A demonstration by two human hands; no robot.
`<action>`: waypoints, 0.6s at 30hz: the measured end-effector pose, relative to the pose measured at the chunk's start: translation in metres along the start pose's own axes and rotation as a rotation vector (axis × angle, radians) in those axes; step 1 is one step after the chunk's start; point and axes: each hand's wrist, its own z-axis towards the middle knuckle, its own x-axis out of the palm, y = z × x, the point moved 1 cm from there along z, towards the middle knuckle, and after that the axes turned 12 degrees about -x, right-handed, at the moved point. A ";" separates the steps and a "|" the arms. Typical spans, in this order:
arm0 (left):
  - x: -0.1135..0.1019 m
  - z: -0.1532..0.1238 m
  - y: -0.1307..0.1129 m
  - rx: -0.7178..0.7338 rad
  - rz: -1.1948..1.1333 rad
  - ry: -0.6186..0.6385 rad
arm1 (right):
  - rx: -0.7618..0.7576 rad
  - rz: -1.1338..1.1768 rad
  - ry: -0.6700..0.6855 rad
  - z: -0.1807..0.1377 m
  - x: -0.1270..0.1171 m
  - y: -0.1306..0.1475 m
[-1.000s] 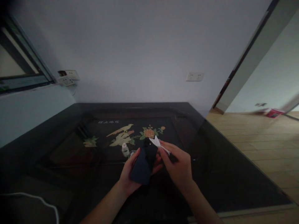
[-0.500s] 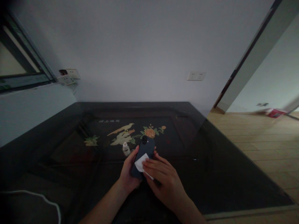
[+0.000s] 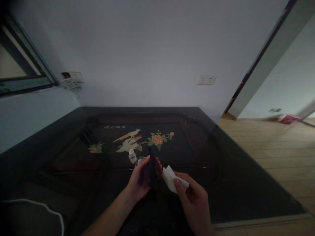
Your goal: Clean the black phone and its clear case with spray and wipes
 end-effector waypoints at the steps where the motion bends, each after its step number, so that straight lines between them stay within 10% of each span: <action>1: 0.000 0.000 0.000 0.002 0.009 -0.025 | 0.001 -0.018 -0.024 -0.001 0.000 -0.001; 9: -0.004 0.003 0.002 0.016 0.038 -0.004 | -0.534 -0.075 0.219 -0.005 0.011 0.009; 18: 0.001 0.001 0.001 0.030 0.019 -0.028 | -0.615 -0.181 0.414 -0.019 0.016 0.001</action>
